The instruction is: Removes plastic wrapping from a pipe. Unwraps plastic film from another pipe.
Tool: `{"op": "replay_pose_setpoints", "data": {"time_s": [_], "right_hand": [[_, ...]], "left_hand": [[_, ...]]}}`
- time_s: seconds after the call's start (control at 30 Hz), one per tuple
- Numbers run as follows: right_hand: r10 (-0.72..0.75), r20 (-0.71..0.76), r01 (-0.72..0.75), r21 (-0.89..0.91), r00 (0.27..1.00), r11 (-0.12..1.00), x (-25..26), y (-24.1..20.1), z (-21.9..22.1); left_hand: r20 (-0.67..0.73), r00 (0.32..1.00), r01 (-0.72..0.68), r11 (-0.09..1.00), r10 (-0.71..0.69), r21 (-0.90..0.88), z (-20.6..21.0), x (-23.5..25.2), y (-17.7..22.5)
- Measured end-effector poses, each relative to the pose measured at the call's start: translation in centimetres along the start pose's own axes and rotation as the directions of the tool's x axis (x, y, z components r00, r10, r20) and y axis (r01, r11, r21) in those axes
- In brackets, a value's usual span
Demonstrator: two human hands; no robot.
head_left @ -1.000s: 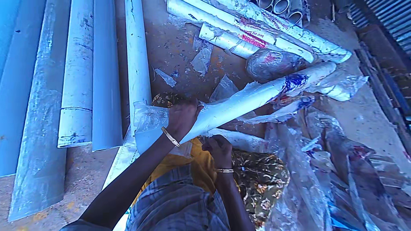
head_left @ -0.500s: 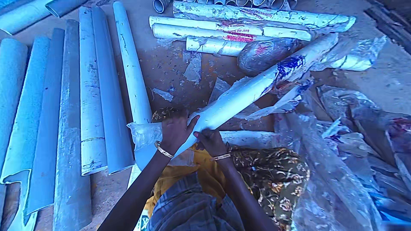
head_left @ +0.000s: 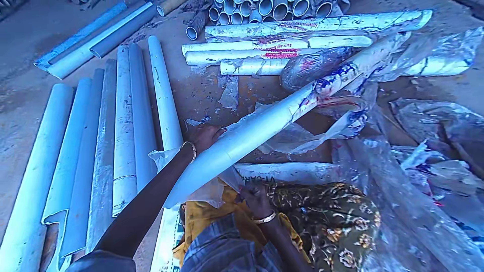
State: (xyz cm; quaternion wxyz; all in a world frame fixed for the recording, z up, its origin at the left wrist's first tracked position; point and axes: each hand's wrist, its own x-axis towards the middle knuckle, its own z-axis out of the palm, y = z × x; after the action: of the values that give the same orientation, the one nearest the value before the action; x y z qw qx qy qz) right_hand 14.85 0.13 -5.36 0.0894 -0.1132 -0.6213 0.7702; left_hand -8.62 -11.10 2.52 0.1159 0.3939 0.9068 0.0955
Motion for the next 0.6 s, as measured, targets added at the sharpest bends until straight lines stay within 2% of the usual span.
{"op": "replay_pose_setpoints", "data": {"time_s": [0.1, 0.2, 0.27, 0.33, 0.37, 0.47, 0.53, 0.6], "right_hand": [[0.132, -0.046, -0.128, 0.076, 0.99, 0.989, -3.2, 1.9, -1.5], [0.253, -0.076, -0.234, 0.202, 0.964, 0.951, -3.6, 2.4, -2.1], [0.31, -0.181, -0.27, 0.213, 0.933, 0.939, -2.9, 2.2, -3.6], [0.216, -0.301, -0.214, 0.038, 0.929, 0.976, -1.3, 0.9, -4.8], [0.131, -0.311, -0.156, -0.058, 0.941, 0.986, -0.3, -0.2, -4.9], [-0.113, -0.182, 0.057, -0.288, 0.977, 0.956, 2.4, -3.7, -3.6], [-0.133, -0.143, 0.069, -0.384, 0.981, 0.921, 3.7, -5.4, -1.8], [-0.046, -0.141, -0.038, -0.539, 0.989, 0.841, 4.4, -6.0, -0.5]], "left_hand": [[-0.038, 0.997, -0.065, 0.992, 0.062, -0.103, 1.9, 1.3, -2.2], [-0.059, 0.996, -0.077, 0.982, 0.067, -0.171, 2.8, 1.2, -2.7], [-0.11, 0.992, -0.084, 0.977, 0.063, -0.196, 3.0, 1.0, -2.3], [-0.117, 0.993, -0.049, 0.961, 0.018, -0.271, 2.7, 0.5, -1.1], [-0.114, 0.993, -0.034, 0.952, -0.001, -0.304, 2.6, 0.2, -0.4], [-0.124, 0.991, 0.002, 0.955, -0.04, -0.297, 2.7, -1.0, 1.8], [-0.07, 0.993, 0.072, 0.96, -0.094, -0.271, 2.5, -1.8, 3.5], [-0.084, 0.989, 0.097, 0.963, -0.122, -0.253, 2.5, -2.7, 5.1]]}}
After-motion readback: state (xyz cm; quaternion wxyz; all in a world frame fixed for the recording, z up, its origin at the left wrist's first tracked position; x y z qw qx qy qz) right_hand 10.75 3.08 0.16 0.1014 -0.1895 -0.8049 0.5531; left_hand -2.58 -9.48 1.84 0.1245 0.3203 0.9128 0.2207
